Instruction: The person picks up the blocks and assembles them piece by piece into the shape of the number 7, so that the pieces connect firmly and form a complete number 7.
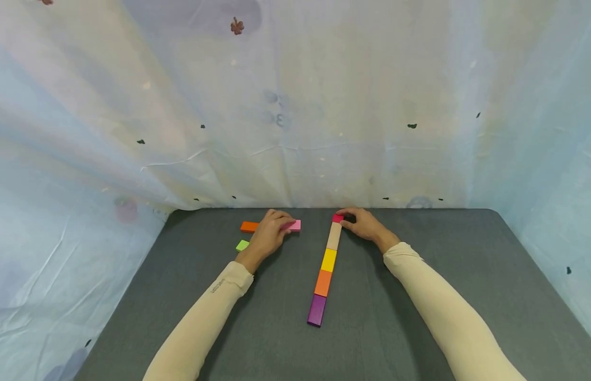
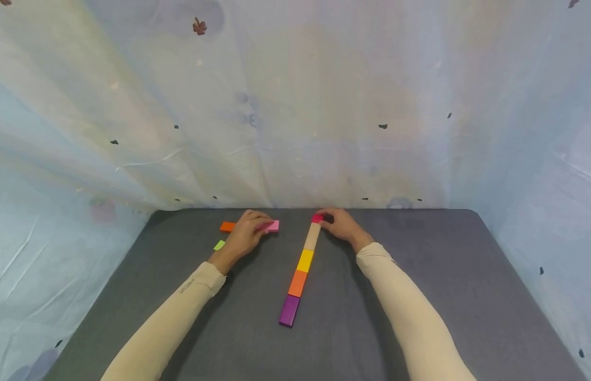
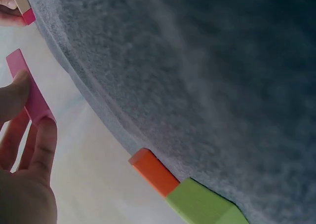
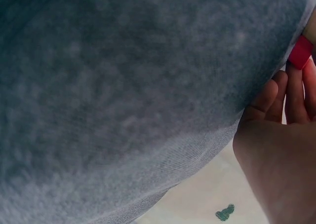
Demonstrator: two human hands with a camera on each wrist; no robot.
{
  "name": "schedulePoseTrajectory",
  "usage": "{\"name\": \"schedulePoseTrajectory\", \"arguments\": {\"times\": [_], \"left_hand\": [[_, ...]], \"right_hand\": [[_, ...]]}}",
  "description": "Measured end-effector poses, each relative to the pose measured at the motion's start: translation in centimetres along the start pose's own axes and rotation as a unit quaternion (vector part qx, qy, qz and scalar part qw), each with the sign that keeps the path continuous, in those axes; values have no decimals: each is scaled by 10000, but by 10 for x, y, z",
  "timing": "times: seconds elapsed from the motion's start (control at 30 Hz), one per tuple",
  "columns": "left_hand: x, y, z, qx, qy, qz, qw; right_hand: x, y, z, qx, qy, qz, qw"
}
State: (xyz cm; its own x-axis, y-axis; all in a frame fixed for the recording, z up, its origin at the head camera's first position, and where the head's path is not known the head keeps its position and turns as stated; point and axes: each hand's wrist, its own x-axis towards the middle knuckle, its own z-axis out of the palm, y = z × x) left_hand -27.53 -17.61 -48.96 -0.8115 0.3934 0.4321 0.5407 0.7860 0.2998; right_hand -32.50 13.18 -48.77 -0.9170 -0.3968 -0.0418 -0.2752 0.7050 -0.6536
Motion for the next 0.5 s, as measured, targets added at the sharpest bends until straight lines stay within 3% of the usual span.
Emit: {"name": "schedulePoseTrajectory", "arguments": {"times": [0.3,0.5], "left_hand": [[6,4,3,0,-249,-129,9996],[10,3,1,-60,-315,-30,9995]], "right_hand": [[-5,-1,-3,43,29,-74,10000],[-5,-1,-2,11,33,-112,9999]]}}
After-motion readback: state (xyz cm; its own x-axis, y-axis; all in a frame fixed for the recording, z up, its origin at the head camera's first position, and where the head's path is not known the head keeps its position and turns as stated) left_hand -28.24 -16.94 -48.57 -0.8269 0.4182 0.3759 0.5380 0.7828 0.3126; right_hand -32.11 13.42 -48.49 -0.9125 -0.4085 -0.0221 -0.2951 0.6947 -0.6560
